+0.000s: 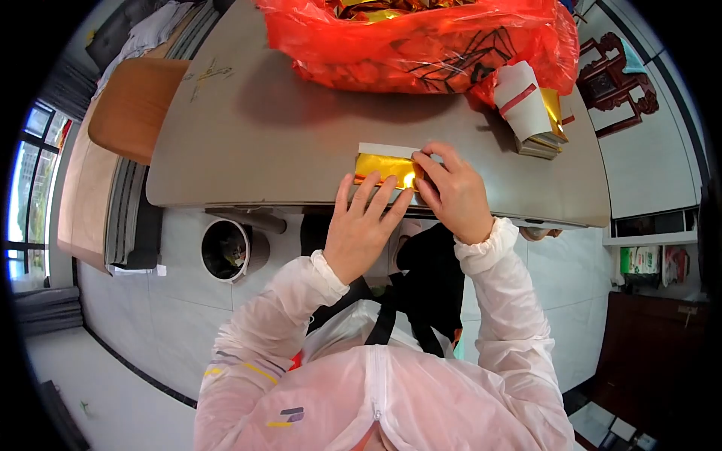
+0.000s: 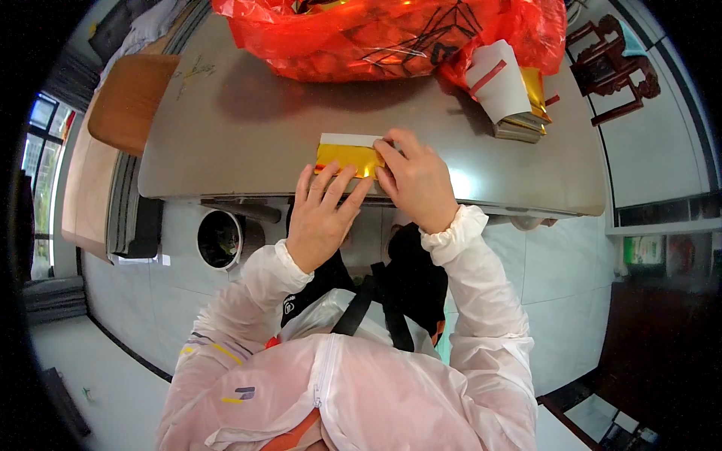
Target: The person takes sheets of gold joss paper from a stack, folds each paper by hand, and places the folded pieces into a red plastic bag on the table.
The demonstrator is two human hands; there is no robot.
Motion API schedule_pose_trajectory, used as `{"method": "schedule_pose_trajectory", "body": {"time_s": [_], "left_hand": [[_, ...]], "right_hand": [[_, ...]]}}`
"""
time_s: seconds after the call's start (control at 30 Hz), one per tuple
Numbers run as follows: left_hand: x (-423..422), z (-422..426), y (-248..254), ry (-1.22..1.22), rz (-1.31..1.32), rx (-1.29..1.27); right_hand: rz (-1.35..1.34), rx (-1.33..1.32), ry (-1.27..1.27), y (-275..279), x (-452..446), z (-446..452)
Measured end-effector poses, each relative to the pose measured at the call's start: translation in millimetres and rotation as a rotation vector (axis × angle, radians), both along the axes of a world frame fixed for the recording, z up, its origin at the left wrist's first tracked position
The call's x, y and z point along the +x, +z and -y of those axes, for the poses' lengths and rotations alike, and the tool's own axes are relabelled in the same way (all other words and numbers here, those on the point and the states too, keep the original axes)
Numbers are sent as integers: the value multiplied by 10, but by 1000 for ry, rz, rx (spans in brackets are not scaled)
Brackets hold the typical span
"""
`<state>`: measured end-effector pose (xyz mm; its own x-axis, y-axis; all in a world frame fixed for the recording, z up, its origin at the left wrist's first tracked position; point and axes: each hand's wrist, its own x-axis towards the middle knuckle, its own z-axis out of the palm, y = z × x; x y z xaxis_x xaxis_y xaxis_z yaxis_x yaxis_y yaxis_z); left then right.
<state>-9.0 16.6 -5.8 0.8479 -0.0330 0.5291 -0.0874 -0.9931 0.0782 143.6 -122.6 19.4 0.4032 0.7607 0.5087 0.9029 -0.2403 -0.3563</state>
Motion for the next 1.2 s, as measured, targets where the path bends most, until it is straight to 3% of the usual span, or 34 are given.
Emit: {"method": "schedule_pose_trajectory", "body": {"time_s": [0.07, 0.17, 0.27, 0.43, 0.63, 0.73, 1.03, 1.2], "left_hand": [[4, -6, -3, -3, 6, -5], [4, -1, 0, 1, 8, -16], [12, 22, -22, 20, 36, -16], [-57, -77, -13, 29, 12, -21], [-224, -278, 76, 123, 24, 38], [-197, -233, 65, 101, 6, 10], [-269, -256, 191, 150, -2, 45], [32, -87, 158, 31, -99, -51]], "right_hand": [[92, -14, -36, -3, -36, -2], [-75, 59, -146, 47, -178, 55], [329, 0, 79, -21, -210, 145], [246, -156, 53, -56, -324, 194], [253, -133, 71, -57, -326, 156], [110, -200, 93, 14, -451, -67], [235, -258, 45, -42, -320, 97], [205, -258, 37, -36, -335, 99]]}}
